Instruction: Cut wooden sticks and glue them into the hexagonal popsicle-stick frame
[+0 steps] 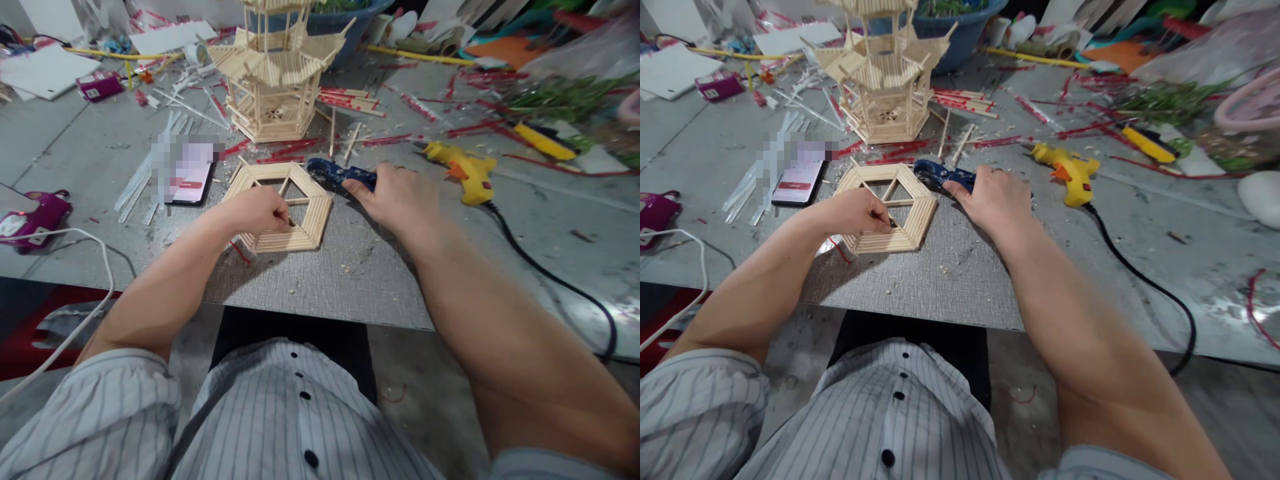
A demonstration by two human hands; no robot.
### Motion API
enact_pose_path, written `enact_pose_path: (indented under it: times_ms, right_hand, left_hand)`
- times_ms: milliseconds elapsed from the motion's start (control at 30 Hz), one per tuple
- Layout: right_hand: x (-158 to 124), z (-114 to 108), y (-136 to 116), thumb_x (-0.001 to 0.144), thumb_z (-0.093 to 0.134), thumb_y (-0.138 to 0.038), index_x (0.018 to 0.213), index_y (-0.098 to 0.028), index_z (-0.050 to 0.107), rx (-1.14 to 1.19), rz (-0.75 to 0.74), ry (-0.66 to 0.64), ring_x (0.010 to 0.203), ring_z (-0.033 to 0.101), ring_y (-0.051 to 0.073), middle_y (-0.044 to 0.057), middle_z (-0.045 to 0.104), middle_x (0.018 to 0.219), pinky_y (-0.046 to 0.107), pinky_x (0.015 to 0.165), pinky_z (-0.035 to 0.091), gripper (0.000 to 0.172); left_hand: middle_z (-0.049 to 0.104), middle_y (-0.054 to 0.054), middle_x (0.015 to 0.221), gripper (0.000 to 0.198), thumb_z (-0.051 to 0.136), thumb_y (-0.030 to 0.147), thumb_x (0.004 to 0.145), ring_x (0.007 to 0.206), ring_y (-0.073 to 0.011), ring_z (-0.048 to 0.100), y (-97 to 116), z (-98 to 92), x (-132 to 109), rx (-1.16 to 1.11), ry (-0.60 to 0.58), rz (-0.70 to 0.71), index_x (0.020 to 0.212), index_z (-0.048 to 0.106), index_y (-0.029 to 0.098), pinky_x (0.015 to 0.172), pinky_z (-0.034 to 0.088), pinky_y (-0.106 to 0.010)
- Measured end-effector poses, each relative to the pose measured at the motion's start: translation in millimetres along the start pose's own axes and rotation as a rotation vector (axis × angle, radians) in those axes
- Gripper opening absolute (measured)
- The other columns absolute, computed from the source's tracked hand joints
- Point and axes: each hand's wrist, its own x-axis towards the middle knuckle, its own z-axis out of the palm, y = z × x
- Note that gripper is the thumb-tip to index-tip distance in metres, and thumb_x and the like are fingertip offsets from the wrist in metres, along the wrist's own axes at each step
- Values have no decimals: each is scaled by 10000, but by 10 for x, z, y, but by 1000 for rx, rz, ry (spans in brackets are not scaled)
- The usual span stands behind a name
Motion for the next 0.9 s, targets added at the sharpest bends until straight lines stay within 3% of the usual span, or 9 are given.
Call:
enact_pose_path:
  times_ms: [900]
  right_hand:
    - [-47, -44, -14, 849, 225, -734, 1201, -103, 561, -19, -15, 0, 980, 595, 419, 265, 634, 1041, 513, 769, 430, 797]
  left_hand:
    - [678, -1, 687, 222, 632, 334, 716, 651, -103, 548, -74, 24, 34, -69, 16, -17, 782, 737, 150, 643, 361, -233]
